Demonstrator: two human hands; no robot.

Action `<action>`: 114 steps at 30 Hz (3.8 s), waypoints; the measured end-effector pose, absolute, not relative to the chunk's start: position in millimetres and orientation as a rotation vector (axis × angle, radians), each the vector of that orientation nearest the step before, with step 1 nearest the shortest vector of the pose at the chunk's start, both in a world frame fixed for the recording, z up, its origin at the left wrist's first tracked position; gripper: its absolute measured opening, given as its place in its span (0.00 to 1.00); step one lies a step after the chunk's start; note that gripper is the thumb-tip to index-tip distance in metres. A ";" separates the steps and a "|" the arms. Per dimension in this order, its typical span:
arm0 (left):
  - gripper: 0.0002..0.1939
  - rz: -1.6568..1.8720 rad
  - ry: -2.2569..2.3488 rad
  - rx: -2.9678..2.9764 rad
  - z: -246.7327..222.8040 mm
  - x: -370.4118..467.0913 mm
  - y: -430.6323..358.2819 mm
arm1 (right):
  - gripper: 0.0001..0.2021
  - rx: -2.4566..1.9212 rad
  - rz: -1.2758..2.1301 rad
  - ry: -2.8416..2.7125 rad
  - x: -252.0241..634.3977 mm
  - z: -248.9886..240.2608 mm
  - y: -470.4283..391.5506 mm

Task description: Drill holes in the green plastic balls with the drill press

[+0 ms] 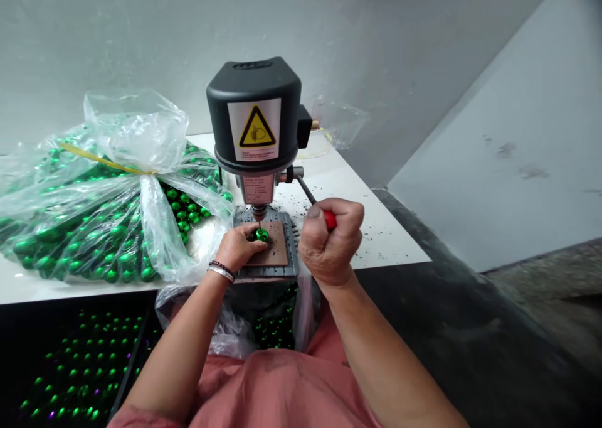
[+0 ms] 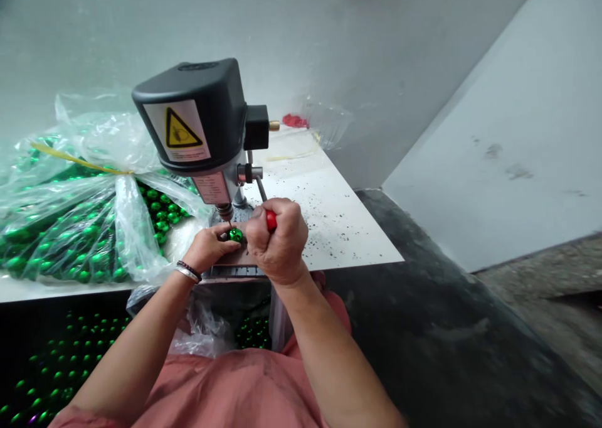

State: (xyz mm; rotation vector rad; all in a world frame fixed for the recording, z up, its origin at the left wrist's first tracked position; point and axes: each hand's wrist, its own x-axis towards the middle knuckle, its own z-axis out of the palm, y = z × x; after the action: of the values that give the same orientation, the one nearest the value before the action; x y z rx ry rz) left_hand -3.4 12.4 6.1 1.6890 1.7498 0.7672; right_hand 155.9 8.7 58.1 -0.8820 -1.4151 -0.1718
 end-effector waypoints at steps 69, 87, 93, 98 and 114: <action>0.24 1.121 1.469 0.982 19.9 -31.2 -7.3 | 0.06 -0.874 0.089 -1.418 157.7 118.0 22.2; 0.22 0.631 1.919 2.140 -4.2 -15.2 1.3 | 0.07 -0.901 0.084 -1.455 160.4 116.6 18.0; 0.25 0.560 1.890 2.112 1.3 -15.3 -2.6 | 0.06 -0.894 0.087 -1.437 159.6 116.5 18.2; 0.25 0.588 2.009 1.853 8.6 -13.3 0.1 | 0.07 -0.896 0.112 -1.446 159.9 116.5 18.1; 0.22 0.653 1.825 1.855 7.9 -6.4 15.0 | 0.07 -0.801 0.153 -1.433 160.3 117.5 17.9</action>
State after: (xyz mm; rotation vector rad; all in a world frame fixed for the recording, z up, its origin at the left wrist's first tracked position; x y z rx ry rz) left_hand -6.4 15.0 7.9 1.8552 1.8251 0.6529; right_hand 160.3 17.9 117.5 -0.8012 -1.4331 0.1528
